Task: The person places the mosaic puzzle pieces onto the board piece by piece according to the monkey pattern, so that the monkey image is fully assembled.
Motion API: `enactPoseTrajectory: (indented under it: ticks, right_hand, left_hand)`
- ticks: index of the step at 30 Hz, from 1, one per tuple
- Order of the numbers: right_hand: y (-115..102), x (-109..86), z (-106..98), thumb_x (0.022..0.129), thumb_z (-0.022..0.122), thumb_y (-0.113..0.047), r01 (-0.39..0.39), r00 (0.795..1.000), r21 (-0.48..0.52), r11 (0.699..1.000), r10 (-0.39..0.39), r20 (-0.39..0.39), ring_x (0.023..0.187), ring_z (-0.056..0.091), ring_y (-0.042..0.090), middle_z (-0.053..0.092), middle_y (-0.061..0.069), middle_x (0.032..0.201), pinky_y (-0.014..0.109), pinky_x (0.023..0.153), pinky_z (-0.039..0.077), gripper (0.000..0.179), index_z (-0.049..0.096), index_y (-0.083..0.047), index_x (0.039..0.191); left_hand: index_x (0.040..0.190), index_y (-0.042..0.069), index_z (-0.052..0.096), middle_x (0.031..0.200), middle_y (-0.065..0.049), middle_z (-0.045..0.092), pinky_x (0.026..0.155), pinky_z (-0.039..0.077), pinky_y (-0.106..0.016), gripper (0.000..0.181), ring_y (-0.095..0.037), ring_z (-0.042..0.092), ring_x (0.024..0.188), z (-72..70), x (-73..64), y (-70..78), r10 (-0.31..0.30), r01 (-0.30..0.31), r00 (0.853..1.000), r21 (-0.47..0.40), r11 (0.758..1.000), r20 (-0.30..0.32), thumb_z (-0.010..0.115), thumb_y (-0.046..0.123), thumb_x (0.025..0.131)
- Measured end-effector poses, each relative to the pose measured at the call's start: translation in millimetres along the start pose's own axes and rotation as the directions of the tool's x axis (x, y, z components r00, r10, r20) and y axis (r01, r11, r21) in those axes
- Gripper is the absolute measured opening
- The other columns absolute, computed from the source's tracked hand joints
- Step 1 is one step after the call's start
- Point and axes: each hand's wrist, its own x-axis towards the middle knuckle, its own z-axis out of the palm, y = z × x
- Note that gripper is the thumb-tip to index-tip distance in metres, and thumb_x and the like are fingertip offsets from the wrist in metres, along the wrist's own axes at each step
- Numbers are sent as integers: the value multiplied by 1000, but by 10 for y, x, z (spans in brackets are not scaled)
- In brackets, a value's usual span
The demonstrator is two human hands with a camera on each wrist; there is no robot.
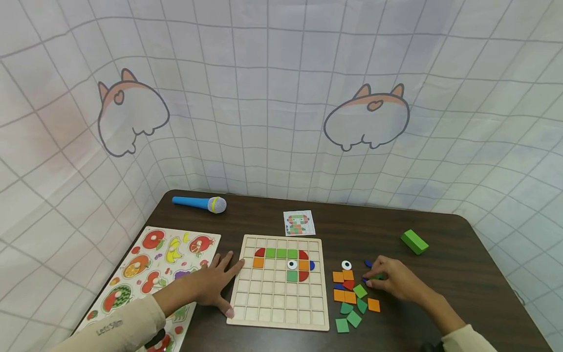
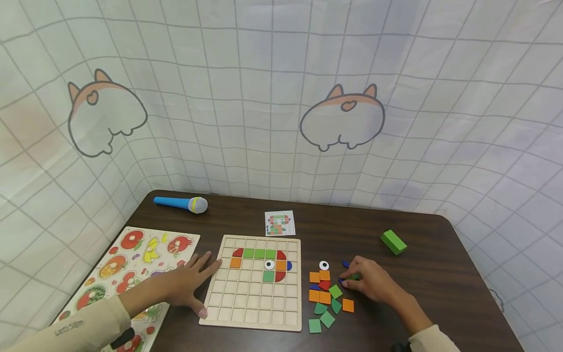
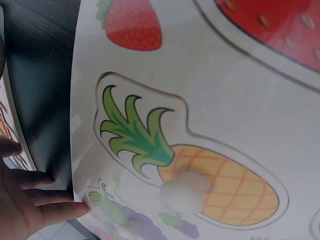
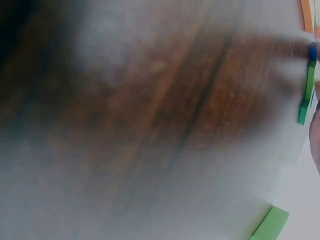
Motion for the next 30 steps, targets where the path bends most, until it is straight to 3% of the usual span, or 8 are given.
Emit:
enactPoseTrajectory:
  ticks: [7, 14, 20, 25, 30]
  right_hand:
    - [26, 22, -19, 87, 79, -24, -5, 1000, -16, 1000, 6, 18, 79, 48, 5, 57, -6, 97, 21, 65, 42, 21, 80, -14, 105]
    - [-32, 50, -30, 89, 77, -24, 64, 997, -39, 997, -63, 33, 86, 56, 11, 57, -4, 102, 26, 70, 49, 7, 77, -20, 94]
    - [-89, 91, -10, 93, 73, -22, 24, 997, -48, 999, -20, 74, 82, 51, 5, 55, -6, 102, 25, 69, 46, 7, 66, -22, 94]
    - [-163, 136, -30, 97, 67, -19, 24, 999, 69, 997, -27, 34, 68, 52, 2, 62, -5, 92, 24, 61, 49, 6, 62, -18, 98]
    - [-290, 237, -76, 100, 64, -21, -29, 998, 204, 978, 15, 66, 54, 53, 4, 65, 4, 86, 26, 52, 52, 12, 62, -11, 105]
  left_hand:
    - [161, 18, 21, 165, -24, 15, 110, 29, -72, 123, -55, 17, 149, 0, 15, 3, -9, 9, 1000, -2, 1000, 9, 82, 67, 65]
    - [161, 19, 20, 165, -24, 15, 110, 29, -71, 123, -55, 17, 149, 5, 26, 1, -3, 3, 1000, -2, 1000, -1, 82, 66, 65]
    - [161, 19, 20, 166, -24, 15, 110, 30, -71, 124, -55, 16, 149, 13, 26, 0, -8, 8, 1000, -6, 1000, -2, 81, 67, 65]
    - [161, 19, 20, 165, -24, 15, 110, 29, -71, 124, -55, 16, 149, 9, 23, 3, -9, 9, 1000, -8, 1000, 4, 82, 66, 65]
    - [161, 19, 20, 165, -25, 15, 110, 30, -70, 124, -55, 16, 149, 11, 15, 3, -13, 13, 1000, -6, 1000, 1, 82, 66, 64]
